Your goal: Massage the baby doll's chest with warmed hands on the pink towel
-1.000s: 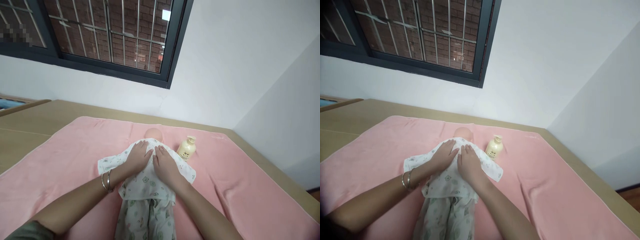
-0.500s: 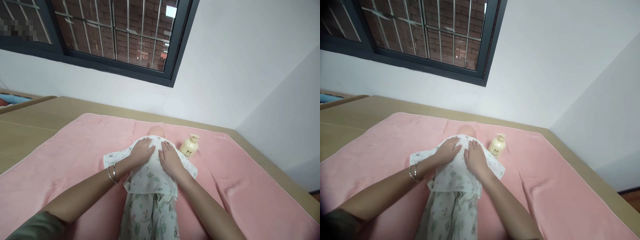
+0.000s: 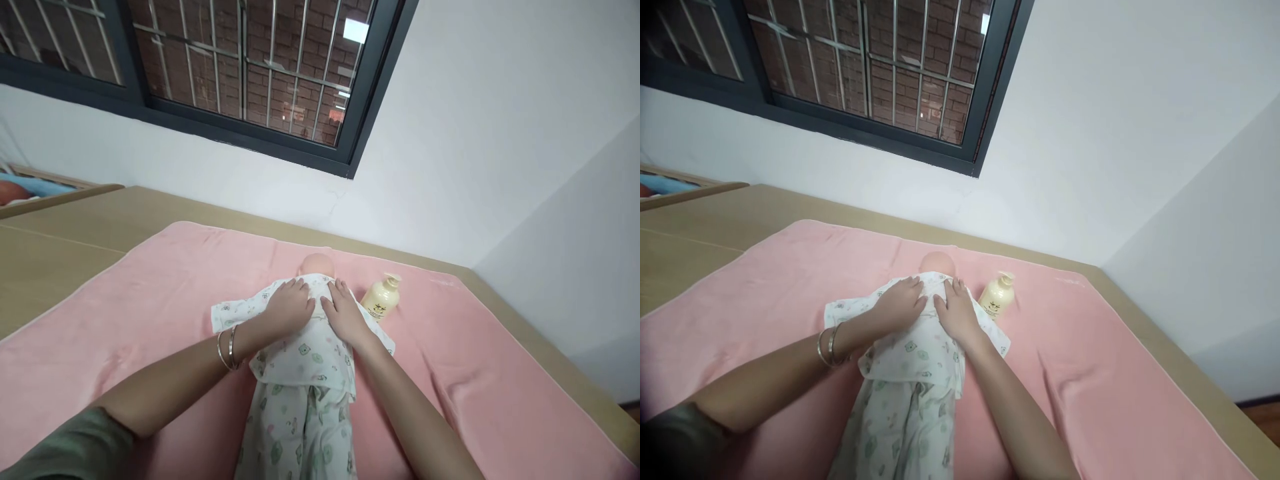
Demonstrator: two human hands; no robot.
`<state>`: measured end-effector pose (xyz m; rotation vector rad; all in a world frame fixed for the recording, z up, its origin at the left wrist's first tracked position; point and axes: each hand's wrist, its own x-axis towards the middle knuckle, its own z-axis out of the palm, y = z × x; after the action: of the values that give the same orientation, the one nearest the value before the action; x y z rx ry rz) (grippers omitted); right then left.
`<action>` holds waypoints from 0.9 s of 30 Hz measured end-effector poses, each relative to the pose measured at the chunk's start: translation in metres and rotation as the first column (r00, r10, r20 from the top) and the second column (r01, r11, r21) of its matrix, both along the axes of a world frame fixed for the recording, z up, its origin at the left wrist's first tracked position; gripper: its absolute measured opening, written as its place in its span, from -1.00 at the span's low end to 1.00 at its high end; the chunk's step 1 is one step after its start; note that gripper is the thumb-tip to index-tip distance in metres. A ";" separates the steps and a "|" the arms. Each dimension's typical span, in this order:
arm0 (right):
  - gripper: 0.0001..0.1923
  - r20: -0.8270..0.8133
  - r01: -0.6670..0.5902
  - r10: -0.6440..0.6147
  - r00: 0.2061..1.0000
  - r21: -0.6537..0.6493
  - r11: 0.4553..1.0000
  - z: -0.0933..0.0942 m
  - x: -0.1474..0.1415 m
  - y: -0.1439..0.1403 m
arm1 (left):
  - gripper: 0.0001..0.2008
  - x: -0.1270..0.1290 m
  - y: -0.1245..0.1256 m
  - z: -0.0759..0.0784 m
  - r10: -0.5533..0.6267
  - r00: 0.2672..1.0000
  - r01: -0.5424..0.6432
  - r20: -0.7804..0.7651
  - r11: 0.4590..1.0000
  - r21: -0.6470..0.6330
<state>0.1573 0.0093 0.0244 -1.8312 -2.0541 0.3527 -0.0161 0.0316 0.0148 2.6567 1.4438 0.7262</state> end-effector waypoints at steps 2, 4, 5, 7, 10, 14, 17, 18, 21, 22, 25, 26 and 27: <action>-0.37 0.038 0.004 -0.005 0.999 0.020 1.000 0.000 -0.007 -0.007 | -0.63 -0.002 0.010 0.001 0.028 0.998 -0.023 0.063 0.997 -0.070; -0.39 0.081 0.004 -0.007 0.997 0.031 1.000 0.001 -0.016 -0.018 | -0.60 -0.003 0.016 0.000 0.044 0.994 -0.034 0.098 0.994 -0.100; -0.40 0.101 0.001 -0.005 0.995 0.031 1.000 0.002 -0.020 -0.022 | -0.59 -0.003 0.017 -0.002 0.049 0.993 -0.038 0.108 0.994 -0.103; -0.39 0.123 -0.010 0.007 0.992 0.028 1.000 0.005 -0.023 -0.028 | -0.57 -0.002 0.018 -0.007 0.057 0.991 -0.045 0.122 0.994 -0.103; -0.39 0.100 -0.028 0.025 0.995 0.027 0.999 0.005 -0.017 -0.024 | -0.55 -0.001 0.016 -0.013 0.063 0.986 -0.048 0.156 0.994 -0.097; -0.37 0.066 -0.035 0.031 0.997 0.056 0.998 -0.001 -0.004 -0.009 | -0.56 0.000 0.016 -0.018 0.064 0.982 -0.053 0.177 0.996 -0.068; -0.37 0.063 -0.036 0.030 0.998 0.088 0.995 -0.008 -0.001 -0.004 | -0.57 0.000 0.017 -0.019 0.075 0.981 -0.065 0.179 0.996 -0.058; -0.38 0.060 -0.034 0.029 0.998 0.097 0.995 -0.009 -0.001 -0.004 | -0.57 0.000 0.017 -0.019 0.079 0.980 -0.069 0.181 0.996 -0.060; -0.38 0.034 -0.029 0.025 0.999 0.102 0.994 -0.011 0.001 -0.003 | -0.58 0.001 0.017 -0.020 0.075 0.980 -0.066 0.187 0.996 -0.055; -0.38 0.016 -0.031 0.030 0.999 0.096 0.995 -0.011 0.002 -0.002 | -0.58 0.001 0.017 -0.020 0.075 0.980 -0.067 0.186 0.997 -0.044; -0.36 -0.069 -0.042 0.047 0.997 0.069 0.997 -0.010 0.008 0.004 | -0.61 0.004 0.011 -0.023 0.091 0.983 -0.092 0.157 0.996 0.001; -0.36 -0.097 -0.042 0.048 0.994 0.063 0.997 -0.010 0.009 0.006 | -0.61 0.006 0.009 -0.024 0.099 0.985 -0.102 0.141 0.995 0.014; -0.35 -0.118 -0.039 0.046 0.992 0.062 0.997 -0.010 0.010 0.007 | -0.61 0.007 0.006 -0.025 0.104 0.987 -0.108 0.126 0.994 0.023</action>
<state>0.1674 0.0166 0.0140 -1.6923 -2.0028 0.3983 -0.0093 0.0377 -0.0105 2.5201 1.5625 0.9120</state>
